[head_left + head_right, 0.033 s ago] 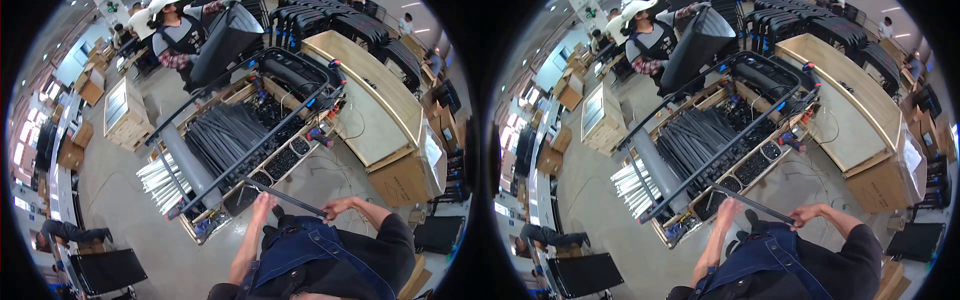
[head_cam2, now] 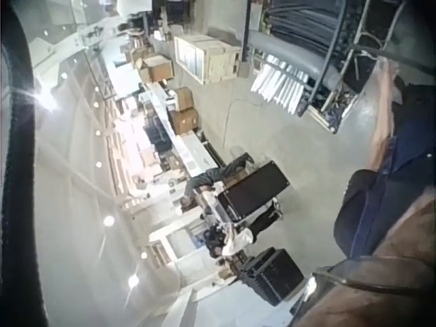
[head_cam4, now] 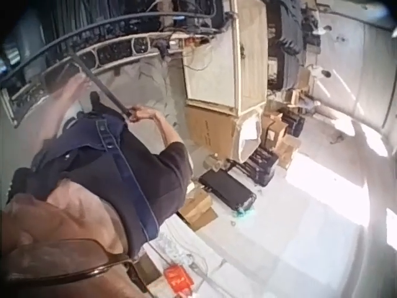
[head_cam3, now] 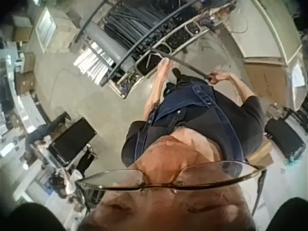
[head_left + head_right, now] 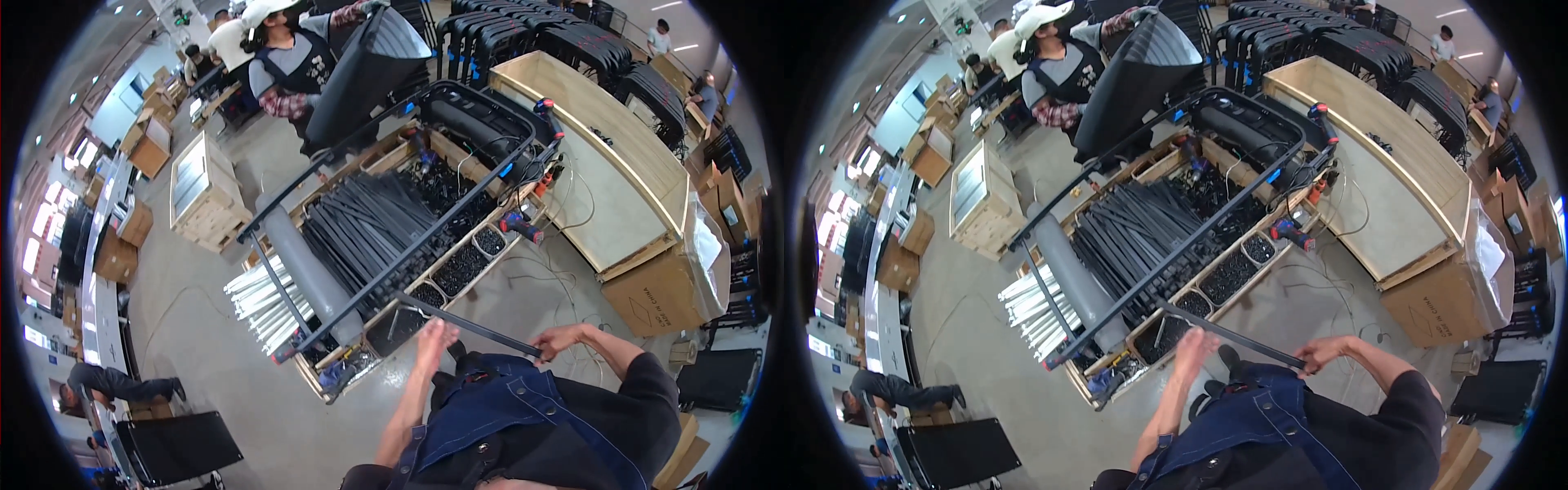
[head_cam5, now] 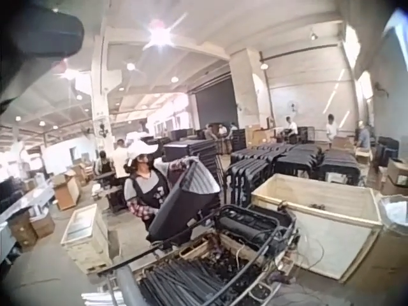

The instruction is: Assembling components of a treadmill, including attaching panels and wiring using power tools.

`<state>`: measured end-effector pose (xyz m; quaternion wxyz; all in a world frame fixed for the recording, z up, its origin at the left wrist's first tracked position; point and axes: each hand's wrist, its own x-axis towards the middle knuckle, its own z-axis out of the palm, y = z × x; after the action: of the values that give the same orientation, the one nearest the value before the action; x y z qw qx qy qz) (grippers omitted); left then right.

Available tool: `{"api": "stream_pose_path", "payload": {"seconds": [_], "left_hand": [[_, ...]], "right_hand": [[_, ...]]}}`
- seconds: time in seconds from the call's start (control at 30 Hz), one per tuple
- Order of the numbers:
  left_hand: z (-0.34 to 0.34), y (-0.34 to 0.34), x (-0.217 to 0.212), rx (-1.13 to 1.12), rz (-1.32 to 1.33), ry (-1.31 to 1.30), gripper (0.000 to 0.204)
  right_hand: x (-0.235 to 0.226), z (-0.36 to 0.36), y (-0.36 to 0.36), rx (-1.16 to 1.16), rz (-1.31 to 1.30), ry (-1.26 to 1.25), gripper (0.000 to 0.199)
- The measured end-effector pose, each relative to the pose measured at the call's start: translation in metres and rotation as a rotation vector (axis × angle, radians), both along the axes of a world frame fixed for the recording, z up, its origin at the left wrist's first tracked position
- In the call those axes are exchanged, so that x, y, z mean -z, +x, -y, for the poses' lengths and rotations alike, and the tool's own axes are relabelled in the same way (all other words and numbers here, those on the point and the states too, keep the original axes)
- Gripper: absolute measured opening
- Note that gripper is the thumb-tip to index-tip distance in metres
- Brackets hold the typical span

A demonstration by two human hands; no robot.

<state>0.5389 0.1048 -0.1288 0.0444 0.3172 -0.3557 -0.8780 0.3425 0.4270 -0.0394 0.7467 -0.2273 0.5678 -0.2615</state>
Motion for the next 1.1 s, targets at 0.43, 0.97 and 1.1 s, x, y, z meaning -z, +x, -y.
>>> {"api": "stream_pose_path", "payload": {"seconds": [0.43,0.97,1.1], "left_hand": [[0.039,-0.126,-0.253,-0.253,-0.418,-0.896,0.036],[0.132,-0.218,-0.153,-0.340,0.424,-1.342,0.048],[0.148,-0.217,-0.125,-0.229,0.534,-1.336,0.039]], "right_hand": [[-0.146,0.072,-0.043,0.397,-0.313,-0.340,0.037],[-0.084,0.359,-0.201,0.354,-0.588,-0.663,0.051],[-0.064,0.416,-0.207,0.368,-0.643,-0.649,0.047]]}}
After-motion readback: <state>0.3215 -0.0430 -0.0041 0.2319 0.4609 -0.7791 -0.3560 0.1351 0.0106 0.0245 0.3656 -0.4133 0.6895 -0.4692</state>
